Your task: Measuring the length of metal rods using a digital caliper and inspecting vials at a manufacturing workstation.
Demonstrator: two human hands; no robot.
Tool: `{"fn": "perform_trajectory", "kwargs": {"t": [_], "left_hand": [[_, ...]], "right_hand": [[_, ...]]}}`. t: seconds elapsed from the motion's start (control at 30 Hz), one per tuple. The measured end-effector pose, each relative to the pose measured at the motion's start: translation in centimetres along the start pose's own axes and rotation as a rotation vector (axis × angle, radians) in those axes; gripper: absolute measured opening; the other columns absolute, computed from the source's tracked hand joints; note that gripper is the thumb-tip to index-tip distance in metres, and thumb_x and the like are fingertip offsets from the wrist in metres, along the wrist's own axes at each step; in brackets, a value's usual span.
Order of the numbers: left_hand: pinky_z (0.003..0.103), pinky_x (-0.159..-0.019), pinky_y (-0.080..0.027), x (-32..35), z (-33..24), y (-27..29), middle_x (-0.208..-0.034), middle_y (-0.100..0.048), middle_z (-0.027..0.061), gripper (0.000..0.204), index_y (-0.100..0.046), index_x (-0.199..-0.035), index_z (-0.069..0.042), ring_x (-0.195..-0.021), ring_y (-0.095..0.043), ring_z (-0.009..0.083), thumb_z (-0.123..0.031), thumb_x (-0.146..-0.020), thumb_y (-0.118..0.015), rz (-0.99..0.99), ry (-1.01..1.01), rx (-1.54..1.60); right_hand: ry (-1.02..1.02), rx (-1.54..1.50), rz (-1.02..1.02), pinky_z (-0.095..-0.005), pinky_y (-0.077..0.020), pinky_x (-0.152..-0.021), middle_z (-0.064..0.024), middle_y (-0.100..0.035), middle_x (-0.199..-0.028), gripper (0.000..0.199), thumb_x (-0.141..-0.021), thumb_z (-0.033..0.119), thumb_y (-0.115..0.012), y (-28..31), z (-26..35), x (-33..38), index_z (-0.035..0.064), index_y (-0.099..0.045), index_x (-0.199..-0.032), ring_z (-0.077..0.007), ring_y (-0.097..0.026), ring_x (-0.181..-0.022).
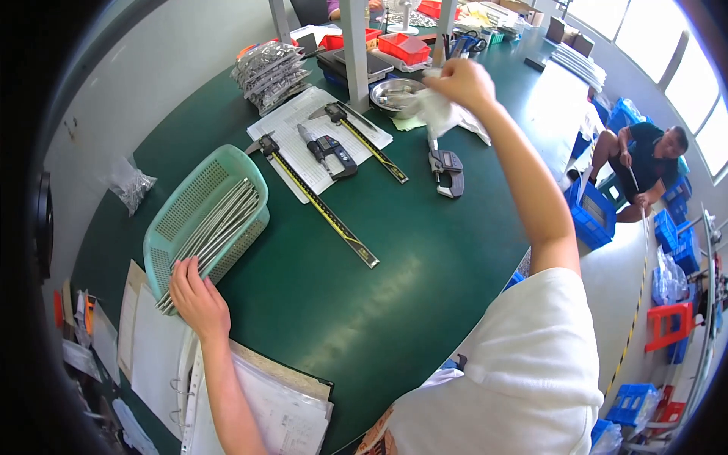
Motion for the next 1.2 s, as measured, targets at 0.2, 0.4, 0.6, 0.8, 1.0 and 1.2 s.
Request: {"fn": "perform_trajectory", "kwargs": {"t": [0.2, 0.4, 0.6, 0.8, 1.0, 1.2], "left_hand": [[0.046, -0.099, -0.032, 0.1, 0.2, 0.2, -0.119, -0.048, 0.0140, 0.039, -0.049, -0.116, -0.001, -0.116, -0.043, 0.0332, -0.007, -0.077, -0.051, -0.001, 0.000, 0.010], [0.045, -0.097, -0.033, 0.1, 0.1, 0.4, -0.119, -0.049, 0.0139, 0.041, -0.049, -0.116, -0.002, -0.115, -0.044, 0.0333, -0.007, -0.076, -0.053, 0.011, 0.003, 0.002], [0.046, -0.096, -0.034, -0.1, -0.2, 0.3, -0.118, -0.049, 0.0137, 0.041, -0.050, -0.114, -0.001, -0.114, -0.045, 0.0333, -0.006, -0.074, -0.051, 0.006, -0.007, 0.000], [0.047, -0.096, -0.034, 0.0, 0.0, 0.4, -0.118, -0.048, 0.0141, 0.042, -0.050, -0.114, -0.001, -0.114, -0.045, 0.0335, -0.006, -0.073, -0.051, 0.014, -0.009, -0.010], [0.048, -0.096, -0.034, 0.0, 0.0, 0.4, -0.118, -0.048, 0.0151, 0.042, -0.049, -0.112, -0.001, -0.113, -0.044, 0.0348, -0.006, -0.070, -0.053, 0.019, -0.004, 0.017], [0.048, -0.096, -0.035, 0.0, -0.3, 0.6, -0.116, -0.048, 0.0167, 0.044, -0.050, -0.110, 0.000, -0.112, -0.045, 0.0354, -0.009, -0.068, -0.055, 0.011, -0.016, 0.010]], "right_hand": [[-0.005, -0.153, -0.205, -0.0352, -0.0482, -0.072, -0.0110, -0.066, -0.087, 0.017, -0.063, 0.012, -0.060, 0.5, -5.5, -4.6, 0.0106, -0.066, -0.079, -0.0261, -0.062, -0.083], [0.251, 0.490, 0.325, -0.0386, -0.0465, -0.080, -0.0100, -0.062, -0.102, 0.039, -0.071, 0.010, -0.056, -3.8, -9.0, -1.7, 0.0179, -0.057, -0.108, -0.0294, -0.059, -0.096], [-0.027, 0.327, 0.239, -0.0396, -0.0449, -0.083, -0.0110, -0.058, -0.107, 0.033, -0.076, 0.026, -0.058, -5.4, -11.8, 4.6, 0.0123, -0.056, -0.107, -0.0290, -0.055, -0.102], [0.146, 0.211, 0.163, -0.0421, -0.0448, -0.083, -0.0125, -0.056, -0.102, 0.022, -0.079, 0.022, -0.053, -6.1, -9.1, 7.1, 0.0098, -0.060, -0.095, -0.0304, -0.053, -0.102], [0.141, 0.229, 0.116, -0.0396, -0.0439, -0.082, -0.0103, -0.057, -0.098, 0.024, -0.067, 0.023, -0.060, -3.8, -3.6, 6.8, 0.0096, -0.061, -0.087, -0.0281, -0.055, -0.097], [0.296, 0.294, 0.134, -0.0397, -0.0460, -0.077, -0.0118, -0.061, -0.091, 0.035, -0.066, 0.023, -0.063, -8.0, 1.2, 3.3, 0.0104, -0.054, -0.097, -0.0303, -0.059, -0.089]]}}
Point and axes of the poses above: each hand's wrist, its own x-axis away from the middle knuckle, its own y-axis out of the back of the hand, z = x × y, the point moved 4 cm from there along -x, towards the middle knuckle
